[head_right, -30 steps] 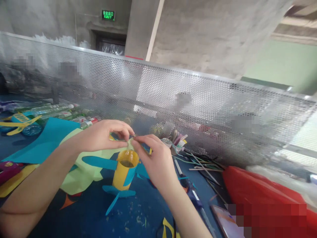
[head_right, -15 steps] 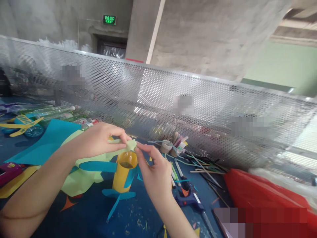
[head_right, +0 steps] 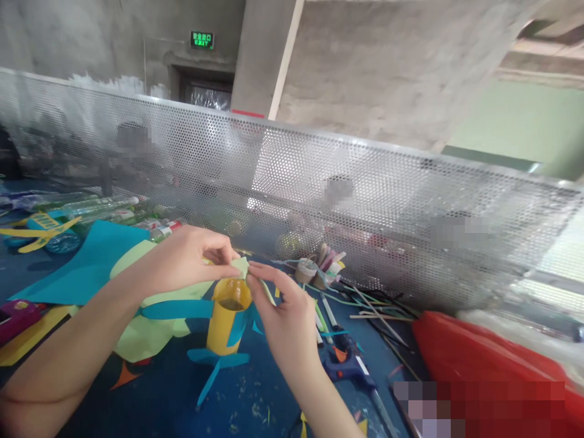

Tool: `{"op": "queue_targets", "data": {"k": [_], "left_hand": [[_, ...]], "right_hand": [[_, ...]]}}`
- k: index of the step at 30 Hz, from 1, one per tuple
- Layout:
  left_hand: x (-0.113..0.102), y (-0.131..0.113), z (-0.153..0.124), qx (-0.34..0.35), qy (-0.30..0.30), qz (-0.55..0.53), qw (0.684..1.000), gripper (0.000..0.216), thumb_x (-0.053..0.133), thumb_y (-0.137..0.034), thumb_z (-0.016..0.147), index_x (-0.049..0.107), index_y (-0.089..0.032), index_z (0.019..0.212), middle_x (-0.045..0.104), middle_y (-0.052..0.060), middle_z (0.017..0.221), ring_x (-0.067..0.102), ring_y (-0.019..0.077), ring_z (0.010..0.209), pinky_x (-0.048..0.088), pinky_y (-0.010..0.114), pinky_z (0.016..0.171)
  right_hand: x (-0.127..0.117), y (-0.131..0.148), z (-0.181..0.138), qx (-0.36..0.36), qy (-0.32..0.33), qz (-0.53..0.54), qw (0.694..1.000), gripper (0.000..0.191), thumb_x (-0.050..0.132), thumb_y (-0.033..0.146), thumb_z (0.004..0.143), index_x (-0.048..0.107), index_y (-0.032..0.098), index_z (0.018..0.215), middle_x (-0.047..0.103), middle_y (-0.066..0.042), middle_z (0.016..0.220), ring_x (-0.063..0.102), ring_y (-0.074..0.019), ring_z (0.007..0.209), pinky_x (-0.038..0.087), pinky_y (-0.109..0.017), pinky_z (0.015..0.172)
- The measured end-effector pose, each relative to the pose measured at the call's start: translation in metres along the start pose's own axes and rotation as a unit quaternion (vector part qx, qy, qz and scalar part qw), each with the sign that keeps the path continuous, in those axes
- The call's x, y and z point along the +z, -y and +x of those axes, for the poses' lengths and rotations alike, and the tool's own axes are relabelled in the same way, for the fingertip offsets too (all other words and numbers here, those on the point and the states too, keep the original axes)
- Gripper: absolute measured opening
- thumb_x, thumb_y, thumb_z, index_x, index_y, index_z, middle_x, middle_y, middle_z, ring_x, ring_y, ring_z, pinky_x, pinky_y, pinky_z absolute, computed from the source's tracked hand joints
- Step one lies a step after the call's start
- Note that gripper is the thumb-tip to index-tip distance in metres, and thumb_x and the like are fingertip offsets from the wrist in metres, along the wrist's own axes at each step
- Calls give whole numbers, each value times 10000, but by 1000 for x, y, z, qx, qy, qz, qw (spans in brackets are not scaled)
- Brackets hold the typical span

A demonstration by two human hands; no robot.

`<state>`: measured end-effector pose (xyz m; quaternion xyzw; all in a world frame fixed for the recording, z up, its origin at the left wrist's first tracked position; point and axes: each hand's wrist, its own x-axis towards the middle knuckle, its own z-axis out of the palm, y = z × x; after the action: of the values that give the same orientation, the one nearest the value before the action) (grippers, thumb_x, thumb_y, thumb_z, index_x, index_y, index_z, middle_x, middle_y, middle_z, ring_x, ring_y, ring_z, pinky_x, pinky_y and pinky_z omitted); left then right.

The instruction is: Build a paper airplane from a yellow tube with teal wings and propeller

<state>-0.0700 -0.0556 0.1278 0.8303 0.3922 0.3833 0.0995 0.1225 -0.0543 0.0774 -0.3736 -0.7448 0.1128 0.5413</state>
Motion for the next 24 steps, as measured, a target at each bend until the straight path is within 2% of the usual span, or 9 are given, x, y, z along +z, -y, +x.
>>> {"op": "queue_targets", "data": {"k": [5, 10, 14, 20, 24], "left_hand": [[0, -4, -3, 19, -5, 41, 999, 213, 578, -355, 819, 564, -179, 700, 605, -12, 687, 555, 120, 619, 372, 233, 548], [1, -5, -5, 31, -11, 69, 997, 202, 556, -335, 836, 563, -180, 707, 594, -9, 686, 534, 118, 604, 351, 236, 533], [1, -4, -5, 30, -6, 77, 997, 194, 563, -330, 835, 562, -181, 711, 598, -17, 687, 527, 109, 596, 339, 233, 528], [-1, -6, -4, 28, 3, 60, 998, 191, 547, -312, 836, 588, -178, 706, 610, -11, 687, 521, 108, 589, 344, 235, 531], [-3, -4, -4, 21, 8, 31, 999, 202, 492, -276, 855, 626, -175, 742, 625, 0, 696, 539, 117, 616, 361, 235, 544]], "right_hand": [[1, -3, 1, -36, -7, -8, 999, 67, 590, 265, 834, 645, 236, 859, 684, -49, 992, 638, -204, 942, 509, -375, 848], [-3, -2, 5, 1, 31, 15, 999, 117, 582, 290, 836, 632, 225, 920, 690, -43, 907, 652, -181, 830, 532, -331, 760], [-6, 1, 8, 7, 36, 6, 999, 130, 579, 300, 842, 671, 221, 888, 703, -35, 877, 655, -176, 811, 524, -317, 744], [-4, 1, 11, -4, 34, 3, 999, 80, 610, 287, 815, 646, 218, 799, 683, -34, 855, 646, -179, 793, 526, -335, 744], [-4, 1, 13, -5, 45, -2, 999, 69, 596, 277, 827, 630, 219, 811, 670, -29, 854, 646, -171, 807, 525, -319, 739]]}}
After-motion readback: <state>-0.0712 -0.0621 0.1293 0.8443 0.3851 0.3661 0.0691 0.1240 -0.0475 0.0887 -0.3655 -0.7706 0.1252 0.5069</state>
